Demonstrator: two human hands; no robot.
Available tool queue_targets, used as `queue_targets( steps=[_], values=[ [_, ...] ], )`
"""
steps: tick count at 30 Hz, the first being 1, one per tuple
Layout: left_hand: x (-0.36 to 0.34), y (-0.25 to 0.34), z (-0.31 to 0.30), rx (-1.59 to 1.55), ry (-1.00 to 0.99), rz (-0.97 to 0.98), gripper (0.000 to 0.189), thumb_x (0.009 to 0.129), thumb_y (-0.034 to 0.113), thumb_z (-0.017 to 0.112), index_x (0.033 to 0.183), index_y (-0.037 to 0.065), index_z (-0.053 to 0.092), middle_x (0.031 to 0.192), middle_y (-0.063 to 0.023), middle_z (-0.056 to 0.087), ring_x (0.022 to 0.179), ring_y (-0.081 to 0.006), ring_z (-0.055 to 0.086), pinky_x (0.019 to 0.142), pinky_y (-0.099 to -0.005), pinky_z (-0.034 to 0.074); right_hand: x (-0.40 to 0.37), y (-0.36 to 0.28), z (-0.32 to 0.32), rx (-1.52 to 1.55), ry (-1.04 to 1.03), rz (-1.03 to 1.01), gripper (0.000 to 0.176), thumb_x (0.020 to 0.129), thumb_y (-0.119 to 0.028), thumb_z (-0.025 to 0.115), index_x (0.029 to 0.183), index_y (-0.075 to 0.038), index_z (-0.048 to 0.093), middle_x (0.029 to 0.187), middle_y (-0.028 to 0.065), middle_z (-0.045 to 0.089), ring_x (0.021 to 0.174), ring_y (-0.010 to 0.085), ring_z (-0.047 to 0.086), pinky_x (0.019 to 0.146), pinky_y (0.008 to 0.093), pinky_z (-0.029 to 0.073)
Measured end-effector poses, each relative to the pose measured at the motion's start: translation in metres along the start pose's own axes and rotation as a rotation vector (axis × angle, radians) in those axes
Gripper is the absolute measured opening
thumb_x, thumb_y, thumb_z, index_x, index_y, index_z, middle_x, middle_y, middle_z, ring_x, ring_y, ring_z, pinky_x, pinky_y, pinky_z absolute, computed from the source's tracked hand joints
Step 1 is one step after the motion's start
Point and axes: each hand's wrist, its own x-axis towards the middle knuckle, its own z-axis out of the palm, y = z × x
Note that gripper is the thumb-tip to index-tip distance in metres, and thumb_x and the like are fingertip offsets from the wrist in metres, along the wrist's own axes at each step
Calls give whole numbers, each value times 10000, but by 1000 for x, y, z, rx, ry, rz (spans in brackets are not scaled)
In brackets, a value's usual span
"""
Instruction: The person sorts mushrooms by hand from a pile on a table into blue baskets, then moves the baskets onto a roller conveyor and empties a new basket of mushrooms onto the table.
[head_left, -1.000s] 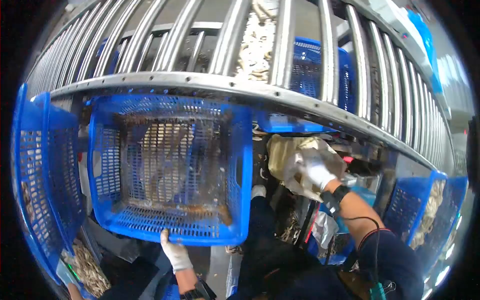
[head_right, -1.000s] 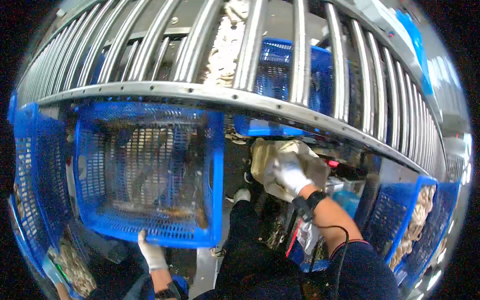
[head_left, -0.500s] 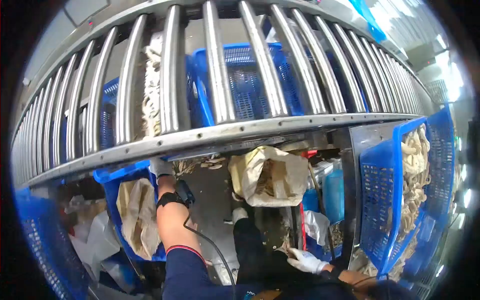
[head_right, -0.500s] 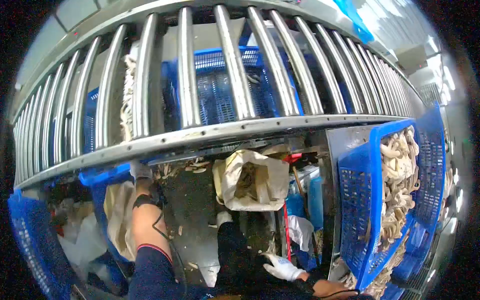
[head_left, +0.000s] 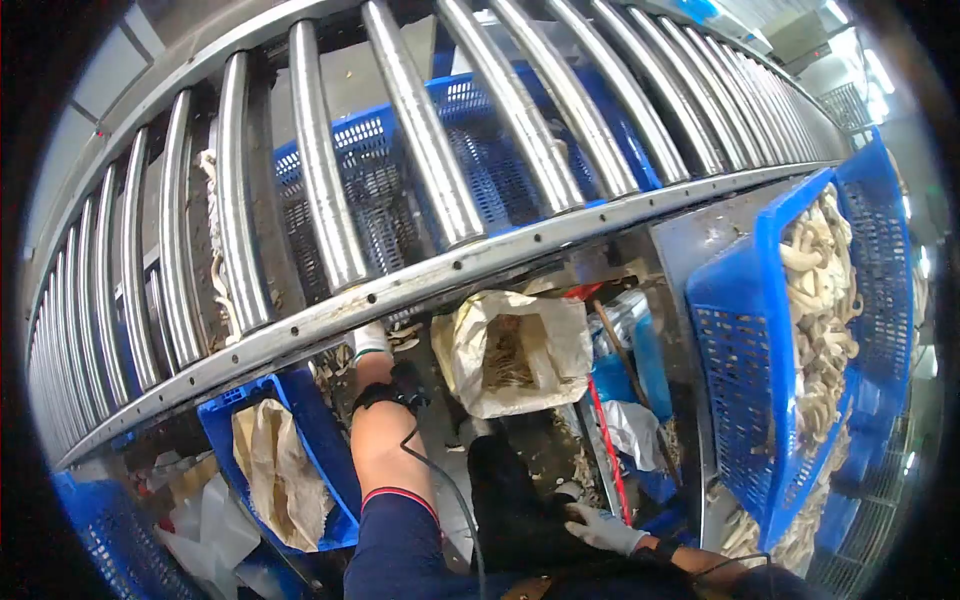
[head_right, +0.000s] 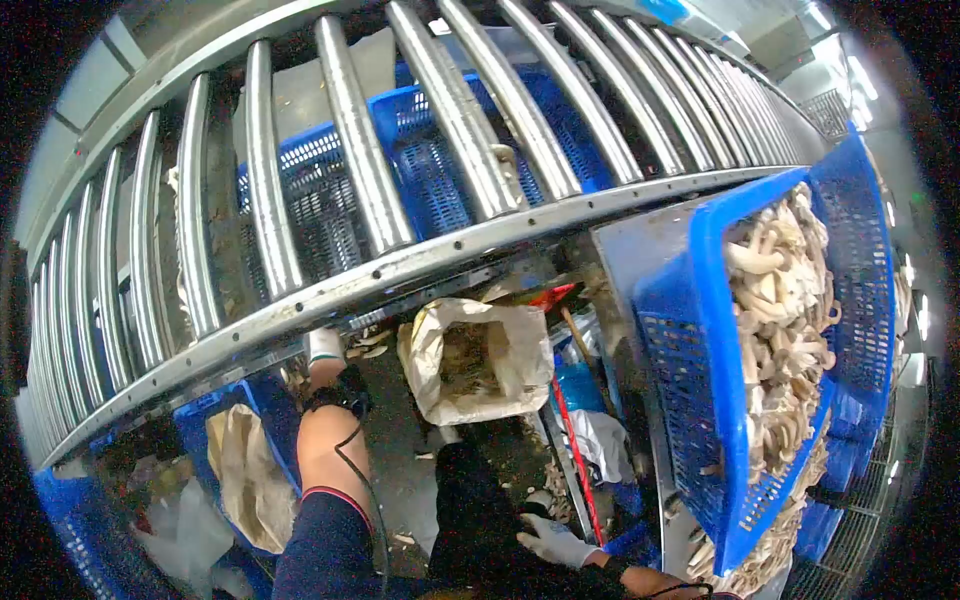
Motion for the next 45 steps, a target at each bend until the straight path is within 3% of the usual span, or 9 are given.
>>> queue_targets(
  steps=[10, 13, 17, 19, 26, 30, 37, 41, 45],
  values=[
    [-115, 50, -36, 141, -414, -279, 423, 892, 319, 550, 1211, 43, 573, 1189, -127, 617, 1064, -234, 582, 923, -331, 451, -41, 59, -3, 80, 132, 68, 605, 937, -416, 492, 1368, -4, 392, 1279, 248, 538, 1213, 330, 519, 1005, 375, 399],
    [-229, 62, -9, 346, -342, -573, 295, 928, 383, 544, 1042, 121, 618, 834, -9, 616, 734, -154, 569, 660, -294, 452, -58, 77, 7, 53, 60, 54, 600, 937, -426, 481, 1384, -37, 389, 1296, 239, 536, 1205, 339, 527, 1003, 396, 400],
    [-350, 62, -2, 748, -703, -601, 472, 945, 320, 499, 1306, 16, 530, 1283, -92, 563, 1129, -198, 521, 987, -326, 383, -103, 94, 7, 35, 241, -189, 573, 935, -370, 519, 1375, -23, 396, 1283, 228, 553, 1196, 328, 540, 1006, 390, 412],
    [-378, 6, -22, 832, -866, -680, 527, 946, 365, 501, 1312, -14, 511, 1254, -91, 574, 1048, -193, 552, 908, -314, 436, -132, 113, 6, 142, 269, -256, 540, 947, -348, 531, 1359, -24, 401, 1273, 229, 550, 1203, 338, 526, 999, 392, 413],
    [-530, -22, 6, 1037, -1185, 111, 511, 911, 380, 564, 1253, 0, 545, 1118, -129, 627, 1068, -212, 571, 910, -329, 446, -242, 219, 31, 548, 253, -530, 622, 950, -266, 557, 1429, 24, 286, 1368, 174, 462, 1251, 229, 456, 1045, 346, 363],
    [-644, 26, 67, 1101, -1201, -53, 469, 927, 403, 549, 1104, -23, 634, 829, -62, 653, 736, -159, 585, 655, -318, 478, -298, 307, 58, 611, 398, -529, 584, 947, -273, 555, 1394, 41, 348, 1379, 171, 460, 1279, 225, 431, 1081, 337, 327],
    [-827, 22, 143, 1129, -1811, 107, 499, 911, 401, 584, 1170, -24, 609, 913, -70, 678, 821, -152, 602, 761, -293, 487, -401, 437, 123, 979, 722, -499, 612, 959, -315, 535, 1403, 51, 326, 1398, 173, 442, 1281, 238, 420, 1071, 348, 330],
    [-937, 28, 199, 1113, -1584, 162, 422, 888, 350, 598, 1068, -32, 615, 853, -106, 664, 807, -236, 623, 754, -360, 486, -396, 495, 154, 1095, 902, -536, 486, 969, -223, 530, 1361, 38, 407, 1294, 128, 530, 1166, 179, 497, 1007, 300, 382],
    [-980, -7, 261, 990, -1736, 1215, 421, 834, 296, 637, 1134, 7, 571, 1032, -198, 622, 964, -340, 599, 855, -418, 461, -428, 500, 121, 919, 1062, -440, 463, 921, -243, 540, 1282, 44, 492, 1218, 159, 589, 1150, 216, 531, 999, 318, 394]
  ],
)
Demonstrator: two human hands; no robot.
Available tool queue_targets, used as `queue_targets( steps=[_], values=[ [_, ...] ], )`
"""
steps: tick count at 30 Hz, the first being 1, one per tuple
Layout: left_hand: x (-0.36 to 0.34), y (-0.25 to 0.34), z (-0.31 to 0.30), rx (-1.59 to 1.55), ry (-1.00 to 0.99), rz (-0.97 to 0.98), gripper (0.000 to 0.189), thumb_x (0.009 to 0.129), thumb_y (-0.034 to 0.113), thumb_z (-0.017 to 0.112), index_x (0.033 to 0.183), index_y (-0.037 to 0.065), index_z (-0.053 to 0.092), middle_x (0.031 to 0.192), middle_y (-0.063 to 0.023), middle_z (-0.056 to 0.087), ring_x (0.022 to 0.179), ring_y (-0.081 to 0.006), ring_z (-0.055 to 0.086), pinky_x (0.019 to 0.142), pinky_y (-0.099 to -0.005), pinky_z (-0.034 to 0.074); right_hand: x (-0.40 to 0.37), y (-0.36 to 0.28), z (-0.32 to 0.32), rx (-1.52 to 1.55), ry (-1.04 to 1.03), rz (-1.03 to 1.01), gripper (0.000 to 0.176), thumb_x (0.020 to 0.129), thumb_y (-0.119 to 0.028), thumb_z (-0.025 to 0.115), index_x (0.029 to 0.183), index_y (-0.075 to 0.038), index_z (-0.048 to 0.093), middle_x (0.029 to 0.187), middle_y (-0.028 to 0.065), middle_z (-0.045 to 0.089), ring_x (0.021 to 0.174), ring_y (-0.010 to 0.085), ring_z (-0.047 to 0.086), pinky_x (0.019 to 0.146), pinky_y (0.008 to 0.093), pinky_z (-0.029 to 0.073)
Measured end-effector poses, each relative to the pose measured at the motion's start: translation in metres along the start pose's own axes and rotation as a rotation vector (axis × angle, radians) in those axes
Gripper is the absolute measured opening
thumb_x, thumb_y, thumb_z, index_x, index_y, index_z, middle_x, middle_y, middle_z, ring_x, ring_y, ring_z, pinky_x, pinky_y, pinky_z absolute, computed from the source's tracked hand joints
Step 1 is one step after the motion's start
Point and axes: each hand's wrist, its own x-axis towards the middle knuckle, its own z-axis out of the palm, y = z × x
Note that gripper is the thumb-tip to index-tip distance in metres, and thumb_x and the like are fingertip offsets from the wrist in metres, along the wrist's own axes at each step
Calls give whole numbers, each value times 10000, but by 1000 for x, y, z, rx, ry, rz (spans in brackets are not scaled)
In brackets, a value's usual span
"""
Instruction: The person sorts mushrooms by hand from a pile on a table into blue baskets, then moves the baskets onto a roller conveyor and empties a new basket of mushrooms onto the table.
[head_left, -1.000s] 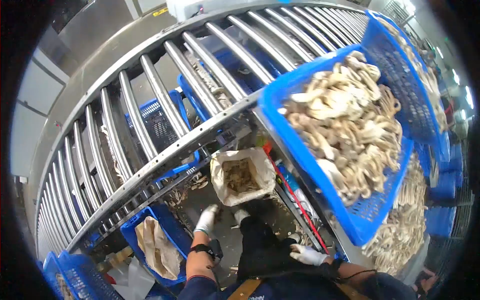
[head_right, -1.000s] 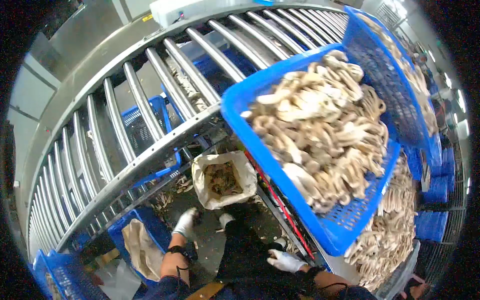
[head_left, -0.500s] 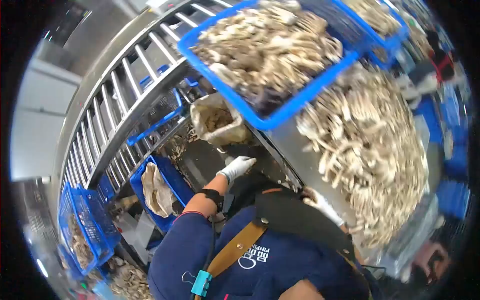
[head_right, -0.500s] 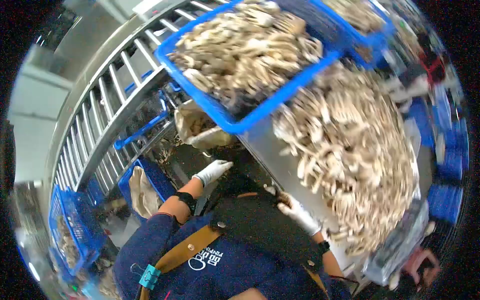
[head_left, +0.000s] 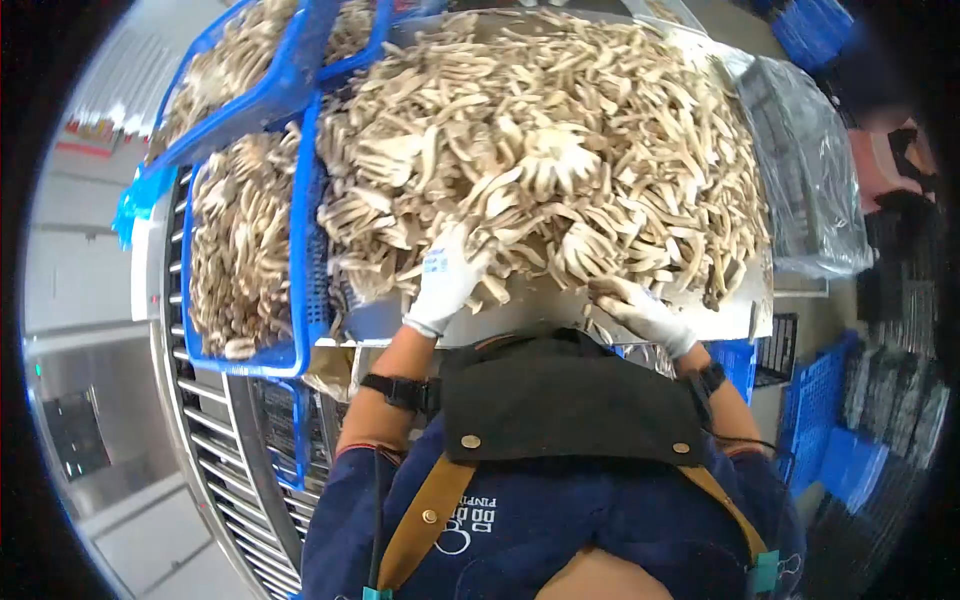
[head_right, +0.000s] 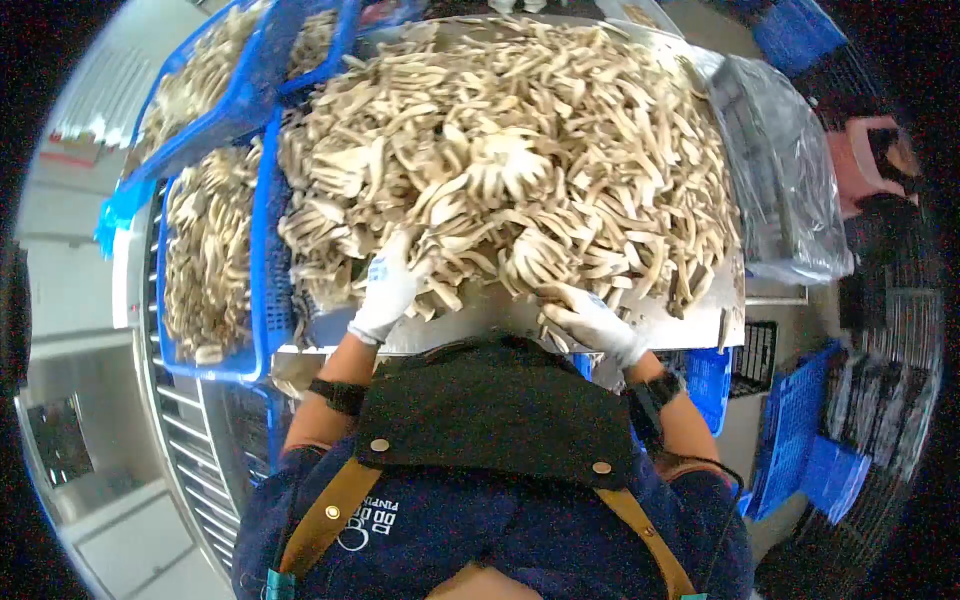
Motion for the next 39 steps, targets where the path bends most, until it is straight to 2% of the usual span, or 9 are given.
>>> queue_targets(
  steps=[2, 6, 9, 16, 22, 25, 30, 34, 39],
  values=[
    [25, 19, 17, 199, -288, 223, 427, 826, 343, 639, 1105, 26, 578, 988, -179, 603, 957, -338, 580, 825, -425, 459, 16, -3, 4, 118, -40, -26, 447, 911, -262, 552, 1244, 34, 518, 1177, 183, 602, 1120, 281, 559, 982, 343, 416],
    [28, 58, 54, 303, -409, 530, 482, 806, 398, 642, 1132, 49, 576, 1024, -138, 573, 958, -313, 549, 833, -416, 445, 39, -1, 14, -785, 553, -295, 506, 779, -307, 642, 1193, -34, 542, 1083, 189, 564, 1028, 346, 543, 909, 422, 425],
    [37, 55, 85, 348, -409, 531, 626, 789, 304, 643, 1306, 18, 439, 1032, -175, 572, 922, -324, 583, 846, -421, 453, 79, 14, 4, -876, 339, -1, 705, 716, -363, 666, 1299, -28, 452, 1175, 236, 501, 1087, 362, 510, 884, 444, 434],
    [77, 103, 28, -162, -769, -138, 511, 904, 459, 537, 1166, 26, 603, 961, -225, 665, 886, -328, 660, 816, -382, 505, 101, 10, -44, -573, 56, 64, 749, 732, -390, 692, 1322, -26, 408, 1123, 253, 572, 1090, 391, 542, 916, 449, 433],
    [32, 36, 93, -1349, -885, -595, 1047, 695, 850, 389, 1413, 89, 348, 1375, -133, 465, 1208, -252, 517, 963, -461, 462, 60, -9, -22, -626, 824, -640, 687, 682, -368, 741, 1258, -71, 515, 1188, 158, 483, 1153, 347, 462, 1022, 532, 330],
    [50, 71, 92, -1790, -816, -742, 914, 789, 753, 465, 1435, 120, 333, 1389, -99, 469, 1240, -253, 499, 1015, -442, 440, 42, -31, -21, -766, 618, -716, 718, 716, -403, 720, 1286, -40, 478, 1317, 185, 441, 1293, 347, 371, 1117, 541, 222],
    [70, 111, 71, -1490, -424, -417, 736, 843, 44, 634, 1462, 64, 237, 1328, -131, 494, 1195, -260, 523, 992, -386, 461, 51, 5, -29, 409, 396, -461, 827, 838, -447, 664, 1423, -22, 264, 1397, 224, 372, 1357, 326, 294, 1116, 420, 250],
    [70, 123, 75, -923, -383, -133, 869, 772, 12, 691, 1471, 13, 174, 1293, -126, 487, 1168, -195, 503, 964, -317, 446, 45, -53, -76, 669, 81, -345, 656, 967, -265, 547, 1454, -39, 170, 1375, 183, 392, 1304, 240, 350, 1050, 348, 353],
    [67, 103, 94, -1232, -465, -276, 494, 866, 166, 656, 1296, 21, 459, 1231, -60, 534, 1071, -171, 547, 922, -321, 462, 72, -44, -41, 250, 478, -408, 566, 974, -279, 480, 1395, 51, 294, 1439, 277, 307, 1377, 379, 270, 1127, 397, 241]
  ],
)
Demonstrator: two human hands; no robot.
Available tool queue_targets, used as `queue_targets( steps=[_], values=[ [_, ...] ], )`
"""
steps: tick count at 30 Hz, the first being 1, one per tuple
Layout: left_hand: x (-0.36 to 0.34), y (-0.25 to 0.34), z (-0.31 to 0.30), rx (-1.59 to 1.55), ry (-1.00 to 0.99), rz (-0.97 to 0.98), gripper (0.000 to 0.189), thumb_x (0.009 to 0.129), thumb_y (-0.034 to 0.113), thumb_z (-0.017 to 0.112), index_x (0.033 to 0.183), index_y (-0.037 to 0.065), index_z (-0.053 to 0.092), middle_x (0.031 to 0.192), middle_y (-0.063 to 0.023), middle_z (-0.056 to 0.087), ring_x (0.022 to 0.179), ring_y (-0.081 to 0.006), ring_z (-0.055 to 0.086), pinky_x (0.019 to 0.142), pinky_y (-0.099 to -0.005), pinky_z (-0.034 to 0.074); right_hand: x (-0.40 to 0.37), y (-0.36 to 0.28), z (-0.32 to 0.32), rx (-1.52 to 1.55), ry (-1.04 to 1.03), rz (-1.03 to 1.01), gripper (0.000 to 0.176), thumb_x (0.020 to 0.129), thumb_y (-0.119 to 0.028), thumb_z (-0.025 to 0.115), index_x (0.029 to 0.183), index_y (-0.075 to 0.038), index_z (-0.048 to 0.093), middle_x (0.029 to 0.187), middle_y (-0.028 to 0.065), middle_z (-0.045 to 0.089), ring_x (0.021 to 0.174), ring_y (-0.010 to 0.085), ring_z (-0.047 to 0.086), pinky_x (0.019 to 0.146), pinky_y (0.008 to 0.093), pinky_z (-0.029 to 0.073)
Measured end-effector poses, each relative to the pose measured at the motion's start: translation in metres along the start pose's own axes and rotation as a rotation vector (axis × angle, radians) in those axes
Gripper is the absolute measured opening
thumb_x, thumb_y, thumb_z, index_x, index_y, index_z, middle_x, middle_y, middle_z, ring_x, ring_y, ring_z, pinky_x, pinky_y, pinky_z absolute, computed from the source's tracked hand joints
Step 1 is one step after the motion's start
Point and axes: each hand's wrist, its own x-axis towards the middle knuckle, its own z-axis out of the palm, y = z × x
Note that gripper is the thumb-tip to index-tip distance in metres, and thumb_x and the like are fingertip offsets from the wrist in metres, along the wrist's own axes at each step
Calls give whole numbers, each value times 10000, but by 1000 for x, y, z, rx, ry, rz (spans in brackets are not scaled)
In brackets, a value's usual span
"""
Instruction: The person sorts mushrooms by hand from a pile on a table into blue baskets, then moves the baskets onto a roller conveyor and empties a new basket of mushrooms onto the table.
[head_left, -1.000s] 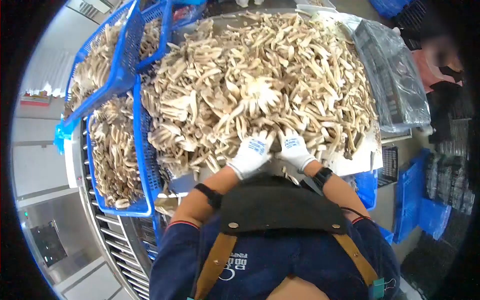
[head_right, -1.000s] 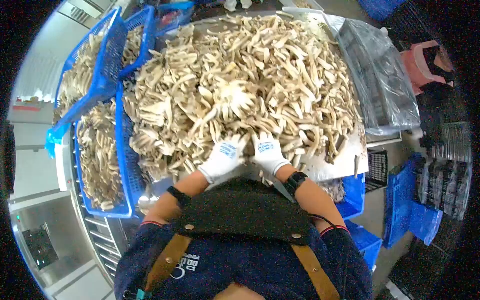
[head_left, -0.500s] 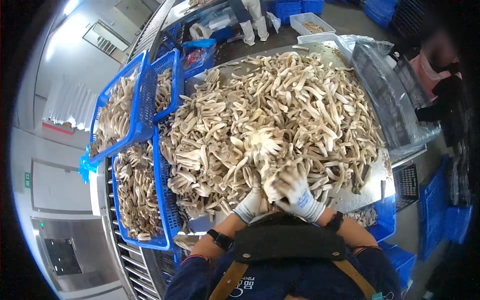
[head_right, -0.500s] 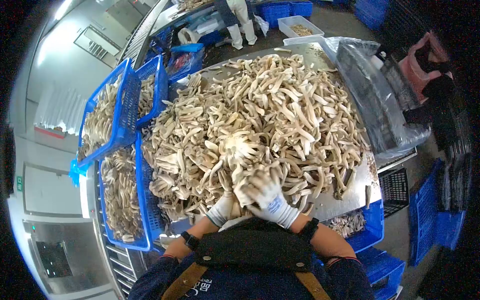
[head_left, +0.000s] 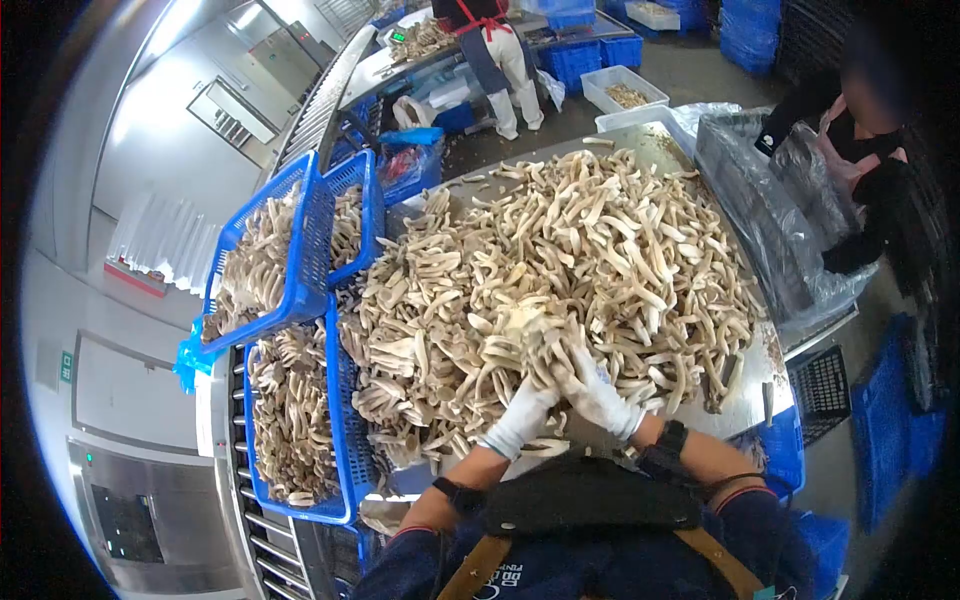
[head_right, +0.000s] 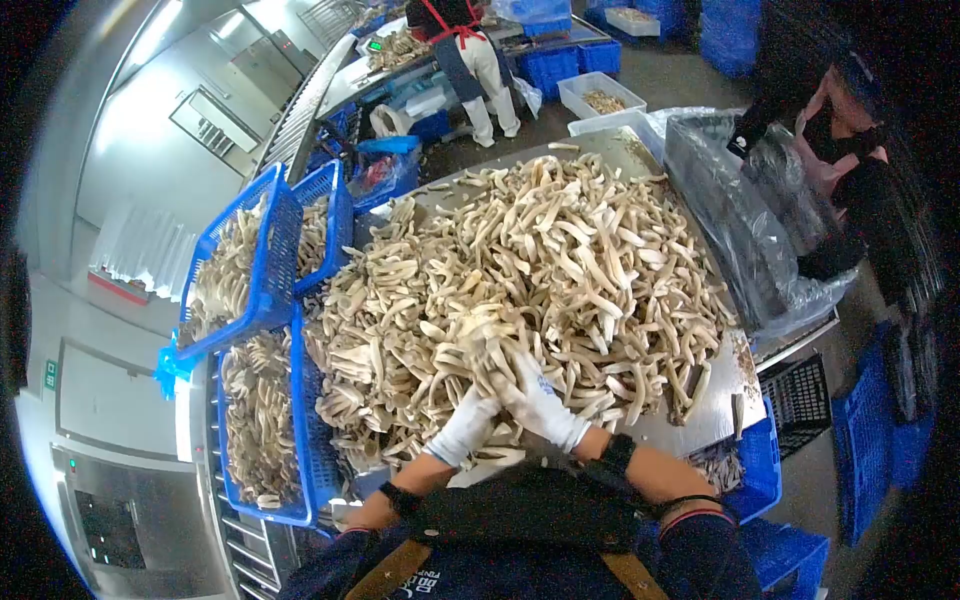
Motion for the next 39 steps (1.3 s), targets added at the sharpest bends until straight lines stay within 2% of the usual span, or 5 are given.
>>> queue_targets(
  steps=[6, 12, 30, 34, 39],
  values=[
    [-34, 2, 5, -290, 141, 27, 433, 869, 121, 613, 1265, 33, 460, 1173, -112, 563, 1027, -204, 579, 886, -319, 489, -21, 106, 10, 244, 174, 294, 337, 953, -227, 528, 1174, 24, 489, 959, 106, 593, 820, 190, 536, 720, 307, 440],
    [-57, -41, -14, 191, 4, -161, 246, 863, 57, 574, 1106, 23, 589, 1008, -65, 629, 934, -157, 591, 829, -309, 488, -47, 26, 15, 238, -114, 236, 516, 949, -214, 555, 1350, 33, 346, 1276, 170, 461, 1218, 239, 435, 990, 318, 377],
    [-91, -46, -14, 285, -56, -289, 302, 875, 117, 549, 1164, 53, 609, 1102, -125, 591, 921, -176, 596, 805, -291, 486, -100, 50, 33, 274, 75, 228, 368, 871, -145, 653, 1170, 23, 520, 1016, 76, 609, 897, 142, 572, 766, 279, 487],
    [-86, -68, -39, 935, 42, 363, 190, 889, 142, 578, 1026, 30, 647, 940, -93, 640, 842, -171, 612, 775, -302, 497, -110, 71, 18, 50, 5, 201, 380, 851, -173, 664, 1170, -1, 553, 1065, 142, 607, 998, 237, 587, 898, 337, 461],
    [-91, -73, -32, 320, -116, -197, 269, 841, 57, 564, 1104, 3, 572, 973, -99, 644, 859, -180, 619, 806, -307, 496, -108, 36, 20, 322, -54, 403, 525, 835, -160, 675, 1283, 10, 461, 1196, 157, 544, 1090, 249, 544, 965, 356, 438]
  ],
)
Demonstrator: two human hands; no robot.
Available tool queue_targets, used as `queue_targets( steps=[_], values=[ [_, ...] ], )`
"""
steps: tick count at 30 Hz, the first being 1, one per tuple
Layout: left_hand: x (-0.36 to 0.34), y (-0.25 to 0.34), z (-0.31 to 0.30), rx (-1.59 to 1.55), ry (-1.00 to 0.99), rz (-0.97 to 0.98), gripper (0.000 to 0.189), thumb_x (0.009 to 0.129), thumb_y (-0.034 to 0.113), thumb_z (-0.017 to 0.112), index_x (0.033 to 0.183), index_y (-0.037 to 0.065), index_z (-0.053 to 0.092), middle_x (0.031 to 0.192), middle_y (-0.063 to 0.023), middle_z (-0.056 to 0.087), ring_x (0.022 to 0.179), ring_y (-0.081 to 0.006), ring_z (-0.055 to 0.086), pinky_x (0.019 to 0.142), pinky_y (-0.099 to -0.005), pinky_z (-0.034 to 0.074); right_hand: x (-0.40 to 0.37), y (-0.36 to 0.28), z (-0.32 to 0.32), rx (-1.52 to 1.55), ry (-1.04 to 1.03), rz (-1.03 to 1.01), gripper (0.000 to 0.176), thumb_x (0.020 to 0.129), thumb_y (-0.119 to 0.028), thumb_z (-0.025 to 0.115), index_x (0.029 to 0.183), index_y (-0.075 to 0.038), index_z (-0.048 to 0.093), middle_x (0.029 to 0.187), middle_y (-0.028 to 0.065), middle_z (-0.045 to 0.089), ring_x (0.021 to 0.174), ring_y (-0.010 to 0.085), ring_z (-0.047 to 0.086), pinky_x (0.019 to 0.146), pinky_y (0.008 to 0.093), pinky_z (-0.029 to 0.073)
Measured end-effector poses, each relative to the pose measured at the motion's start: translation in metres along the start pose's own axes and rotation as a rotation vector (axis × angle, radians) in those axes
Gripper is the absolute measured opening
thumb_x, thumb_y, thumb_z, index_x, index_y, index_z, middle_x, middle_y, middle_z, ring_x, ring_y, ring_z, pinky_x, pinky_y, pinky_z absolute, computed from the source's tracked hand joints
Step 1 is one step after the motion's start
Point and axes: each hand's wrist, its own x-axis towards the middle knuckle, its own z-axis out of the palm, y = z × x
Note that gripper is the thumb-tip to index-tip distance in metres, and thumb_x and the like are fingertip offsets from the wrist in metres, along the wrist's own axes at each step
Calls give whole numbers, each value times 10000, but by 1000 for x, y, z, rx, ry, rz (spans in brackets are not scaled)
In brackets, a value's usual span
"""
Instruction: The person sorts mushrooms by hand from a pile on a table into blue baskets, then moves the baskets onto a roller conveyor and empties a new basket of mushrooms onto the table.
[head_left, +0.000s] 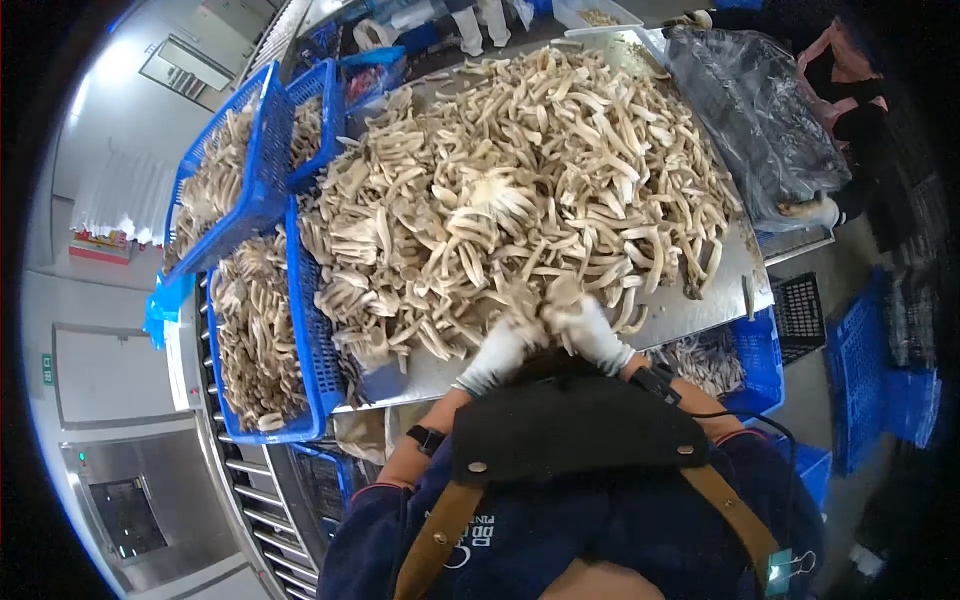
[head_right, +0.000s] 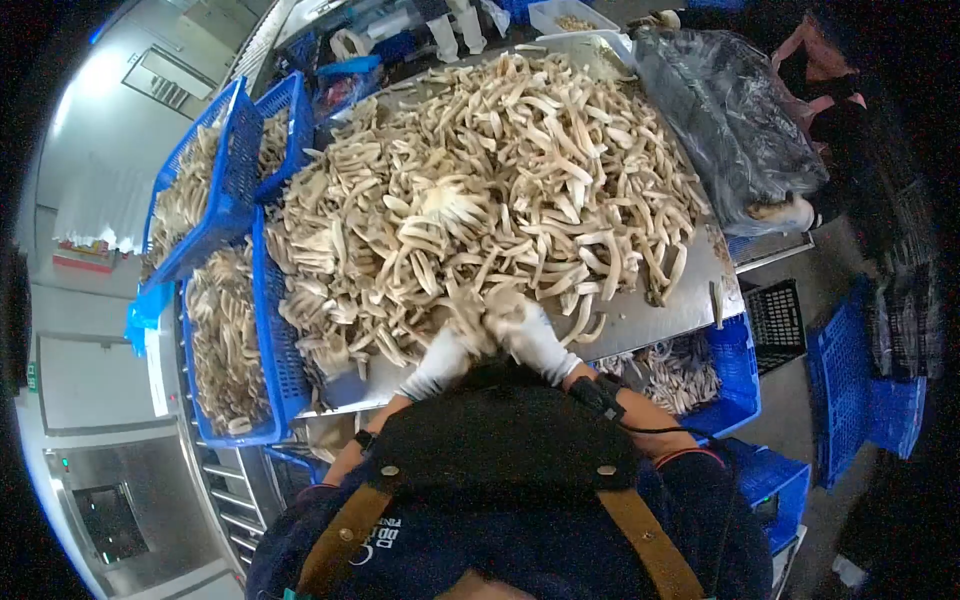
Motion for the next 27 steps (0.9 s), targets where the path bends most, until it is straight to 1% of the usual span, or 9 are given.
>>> queue_targets(
  steps=[2, 3, 7, 8, 11, 13, 17, 24, 27],
  values=[
    [-10, 55, 35, -707, 266, -49, 224, 854, 32, 559, 1077, 19, 557, 929, -70, 624, 812, -140, 577, 762, -285, 482, 4, 4, 1, 274, 94, -60, 637, 805, -212, 727, 1313, 4, 409, 1226, 163, 516, 1167, 216, 495, 958, 339, 440],
    [-9, 47, 21, 0, 76, -22, 272, 851, 25, 588, 1112, 16, 515, 991, -70, 602, 851, -150, 575, 783, -289, 483, 2, 4, 2, 1, 71, -52, 759, 803, -205, 733, 1389, -2, 296, 1258, 183, 492, 1208, 206, 465, 935, 332, 455],
    [3, 1, 10, -572, 280, -20, 352, 883, 8, 536, 1226, 83, 508, 940, -54, 612, 927, -169, 616, 816, -292, 504, 17, 26, -19, 74, 262, -20, 937, 822, -137, 697, 1489, -6, 51, 1477, 260, 251, 1231, 240, 479, 933, 320, 470],
    [11, 0, 0, -355, 228, 166, 285, 884, 7, 544, 1160, 78, 526, 877, -30, 601, 853, -152, 613, 762, -289, 505, 19, 17, -10, 71, 292, -155, 946, 815, -117, 690, 1501, -44, 42, 1478, 260, 254, 1216, 257, 503, 923, 327, 482],
    [9, 23, 17, -34, -170, -38, 262, 901, 55, 581, 1145, 8, 497, 930, -38, 598, 818, -117, 572, 708, -269, 473, 30, 24, -19, -283, 119, -168, 928, 839, -128, 654, 1495, -25, 6, 1440, 254, 301, 1166, 279, 517, 904, 316, 492],
    [4, 51, 25, -160, 147, 23, 231, 906, 80, 594, 1115, 24, 513, 922, -25, 605, 817, -112, 560, 720, -267, 463, 45, 32, -39, -442, 230, -264, 899, 867, -132, 617, 1490, -10, -20, 1392, 241, 370, 1109, 273, 536, 876, 302, 505],
    [12, 25, 2, -60, 299, -48, 214, 922, 148, 614, 1076, 20, 537, 895, -32, 621, 768, -114, 566, 721, -268, 474, 60, -33, -39, -797, 295, -229, 808, 812, -262, 640, 1452, 1, 224, 1387, 311, 317, 1192, 376, 472, 998, 409, 415],
    [28, 21, -11, -151, 225, -49, 467, 930, 163, 592, 1327, -32, 440, 1065, -66, 611, 958, -108, 577, 822, -250, 481, 177, -78, 59, -1554, 153, -814, 565, 849, -369, 584, 1299, -48, 467, 1150, 199, 547, 1080, 369, 525, 919, 454, 425],
    [15, 53, -27, -425, 575, 86, 481, 944, 110, 552, 1373, 2, 363, 1198, -107, 559, 977, -172, 586, 819, -272, 501, 186, -64, 66, -1393, -224, -458, 515, 843, -265, 566, 1290, -29, 468, 1196, 225, 554, 1112, 390, 533, 923, 444, 436]
  ],
)
